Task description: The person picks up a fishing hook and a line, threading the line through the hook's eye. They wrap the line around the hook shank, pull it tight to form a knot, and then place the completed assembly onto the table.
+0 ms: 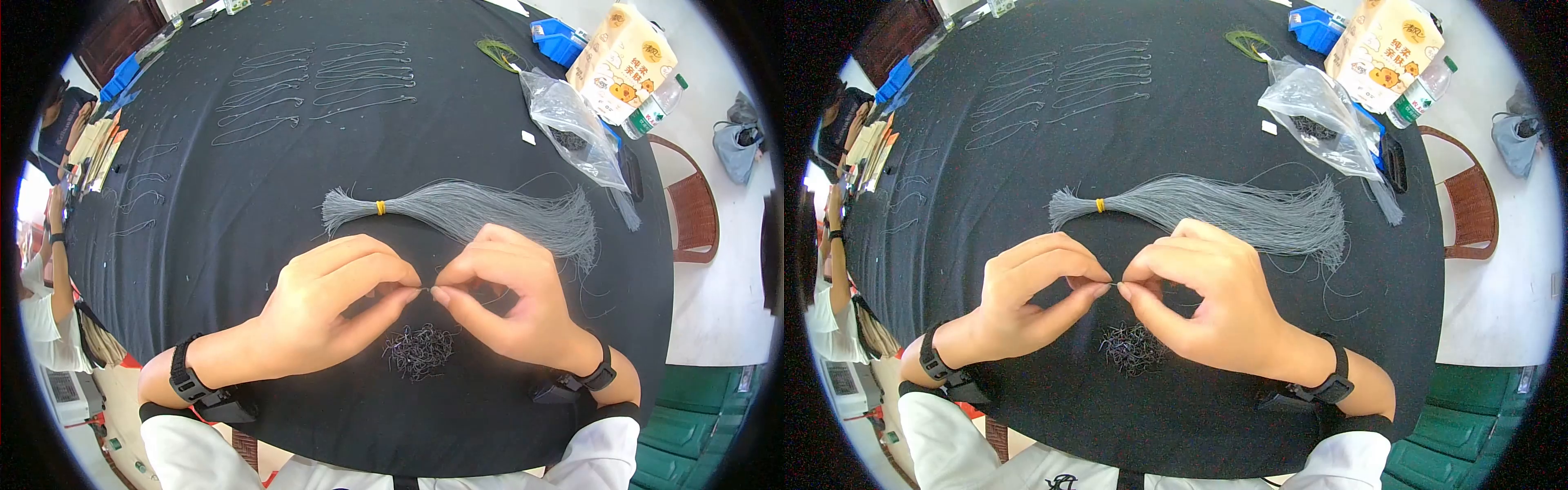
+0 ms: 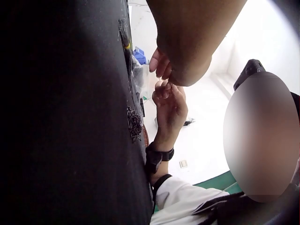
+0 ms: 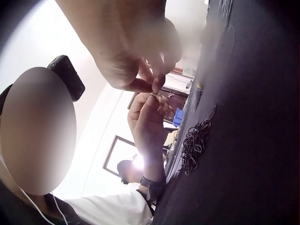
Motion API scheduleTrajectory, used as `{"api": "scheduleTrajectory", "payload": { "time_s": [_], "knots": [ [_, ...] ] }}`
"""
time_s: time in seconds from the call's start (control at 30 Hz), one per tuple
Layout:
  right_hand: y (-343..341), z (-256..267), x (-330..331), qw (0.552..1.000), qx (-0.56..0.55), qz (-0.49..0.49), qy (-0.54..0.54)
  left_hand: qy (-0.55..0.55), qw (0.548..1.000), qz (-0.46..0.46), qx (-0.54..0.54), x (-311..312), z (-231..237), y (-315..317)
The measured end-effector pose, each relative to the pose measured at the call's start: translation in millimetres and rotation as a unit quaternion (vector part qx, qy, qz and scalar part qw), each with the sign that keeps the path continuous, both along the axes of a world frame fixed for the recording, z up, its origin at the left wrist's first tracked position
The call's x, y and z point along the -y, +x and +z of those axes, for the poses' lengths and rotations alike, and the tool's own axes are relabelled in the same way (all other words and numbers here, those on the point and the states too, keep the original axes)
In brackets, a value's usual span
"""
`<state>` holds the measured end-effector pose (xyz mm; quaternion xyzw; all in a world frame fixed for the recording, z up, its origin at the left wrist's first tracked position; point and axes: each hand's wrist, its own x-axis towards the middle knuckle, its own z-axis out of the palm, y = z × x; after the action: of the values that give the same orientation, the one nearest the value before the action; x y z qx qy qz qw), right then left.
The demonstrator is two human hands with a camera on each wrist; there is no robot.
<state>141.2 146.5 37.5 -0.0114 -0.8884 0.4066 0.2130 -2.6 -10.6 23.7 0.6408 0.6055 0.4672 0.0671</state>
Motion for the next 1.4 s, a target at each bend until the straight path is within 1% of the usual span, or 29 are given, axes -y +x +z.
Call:
{"api": "scheduleTrajectory", "payload": {
  "time_s": [0.13, 0.43, 0.53, 0.63, 0.73, 0.83, 0.93, 1.0, 1.1, 1.13, 1.27, 1.37, 1.4],
  "knots": [
    [-1.1, -2.0, 0.4, 0.998, -0.036, 0.006, 0.043, 0.001, 1.000, 0.000, -0.002, -0.4, 0.5, 0.6],
    [1.0, -2.3, 2.9, 0.999, -0.027, 0.009, 0.033, 0.009, 1.000, 0.000, -0.012, -0.6, 1.2, 3.1],
    [1.7, -0.8, 3.6, 0.996, -0.032, 0.009, 0.078, 0.012, 1.000, 0.002, -0.015, -0.7, 1.2, 3.7],
    [-0.2, -4.6, 5.3, 0.984, -0.089, -0.001, 0.155, 0.014, 1.000, 0.006, -0.018, -1.0, 1.1, 4.1],
    [0.6, -4.2, 6.8, 0.977, -0.086, -0.005, 0.194, 0.013, 1.000, 0.007, -0.018, -0.6, 1.7, 4.2],
    [0.4, -3.3, 7.6, 0.976, -0.082, -0.001, 0.200, 0.016, 1.000, 0.008, -0.026, -0.5, 2.1, 3.9],
    [0.3, -2.7, 5.1, 0.987, -0.055, 0.008, 0.149, 0.019, 0.999, 0.007, -0.031, -0.6, 1.8, 3.3],
    [0.4, -1.9, 1.9, 0.998, -0.013, 0.025, 0.064, 0.018, 1.000, 0.002, -0.025, -0.7, 2.3, 2.4],
    [0.4, -2.6, 0.3, 0.995, 0.035, 0.040, -0.080, 0.023, 1.000, -0.004, -0.020, -0.9, 1.8, 1.8],
    [0.3, -3.3, 0.0, 0.989, 0.048, 0.043, -0.130, 0.022, 1.000, -0.005, -0.019, -0.9, 1.8, 1.6],
    [-0.6, -6.5, 3.9, 0.961, 0.074, 0.050, -0.261, 0.015, 1.000, -0.005, -0.014, 0.2, 2.2, 1.7],
    [2.1, 9.8, -1.6, 0.911, 0.230, 0.065, -0.335, 0.012, 1.000, -0.007, -0.014, -0.2, 3.0, 1.6],
    [2.3, 9.7, -1.2, 0.912, 0.225, 0.064, -0.337, 0.011, 1.000, -0.008, -0.015, -0.3, 3.3, 1.6]
  ]
}}
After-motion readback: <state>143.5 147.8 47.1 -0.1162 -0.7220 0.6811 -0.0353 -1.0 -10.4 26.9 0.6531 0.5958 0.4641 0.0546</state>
